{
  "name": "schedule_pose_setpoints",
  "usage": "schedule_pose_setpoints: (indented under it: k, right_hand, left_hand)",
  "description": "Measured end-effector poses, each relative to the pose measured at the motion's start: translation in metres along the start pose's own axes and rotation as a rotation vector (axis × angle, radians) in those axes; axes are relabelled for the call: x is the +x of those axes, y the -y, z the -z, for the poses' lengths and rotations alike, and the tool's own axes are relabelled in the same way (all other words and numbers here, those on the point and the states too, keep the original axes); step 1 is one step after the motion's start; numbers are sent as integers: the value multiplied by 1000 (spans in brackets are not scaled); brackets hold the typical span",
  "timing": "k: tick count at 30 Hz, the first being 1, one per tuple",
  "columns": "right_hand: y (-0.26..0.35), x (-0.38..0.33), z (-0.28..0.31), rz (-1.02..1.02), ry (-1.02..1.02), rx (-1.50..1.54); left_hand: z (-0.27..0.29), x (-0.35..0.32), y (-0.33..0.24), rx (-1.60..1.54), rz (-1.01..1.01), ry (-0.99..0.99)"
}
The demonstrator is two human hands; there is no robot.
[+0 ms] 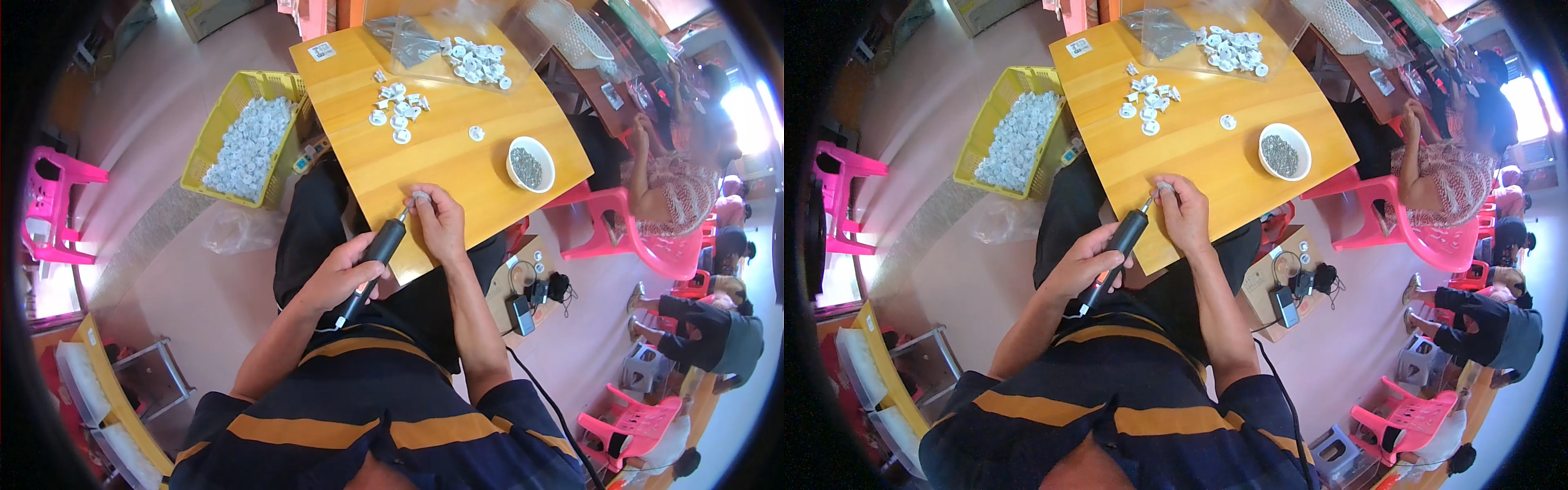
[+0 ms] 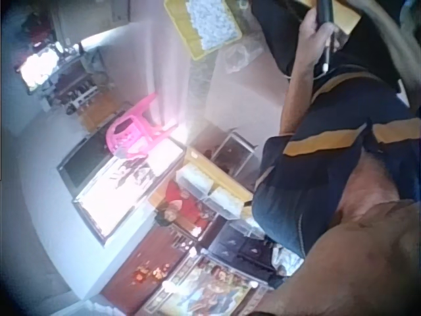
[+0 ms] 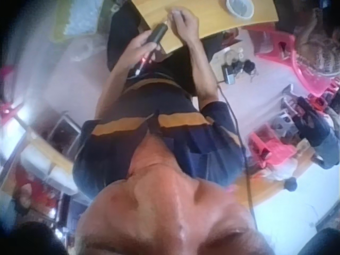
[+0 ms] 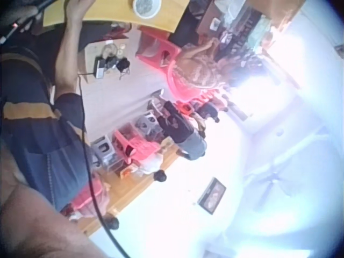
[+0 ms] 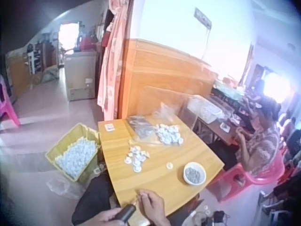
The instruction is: Assembling small white plastic components using an electric screwdriver.
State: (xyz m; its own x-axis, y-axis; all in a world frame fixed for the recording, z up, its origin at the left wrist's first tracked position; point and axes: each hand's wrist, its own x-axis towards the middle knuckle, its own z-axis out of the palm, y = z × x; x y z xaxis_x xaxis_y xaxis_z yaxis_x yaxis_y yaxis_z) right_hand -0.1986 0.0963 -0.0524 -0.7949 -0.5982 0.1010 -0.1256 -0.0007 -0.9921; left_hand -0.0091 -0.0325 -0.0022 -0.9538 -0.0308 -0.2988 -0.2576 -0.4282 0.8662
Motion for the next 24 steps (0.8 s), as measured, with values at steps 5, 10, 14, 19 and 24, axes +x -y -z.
schedule_pose_setpoints:
  k: [5, 10, 14, 19, 24]
  right_hand:
    - [1, 0, -4, 2, -29, 32]
    - [5, 0, -2, 26, -40, 21]
    - [6, 1, -2, 65, -30, -16]
    - [5, 1, -2, 70, -36, -28]
    - [6, 0, -2, 73, -52, -41]
  left_hand:
    - [0, -1, -9, 31, 29, -6]
    - [-2, -1, -16, 94, 62, -31]
    - [-3, -1, -22, 121, 68, -28]
    - [-4, 2, -24, 129, 62, -39]
    - [-6, 3, -29, 212, 67, -49]
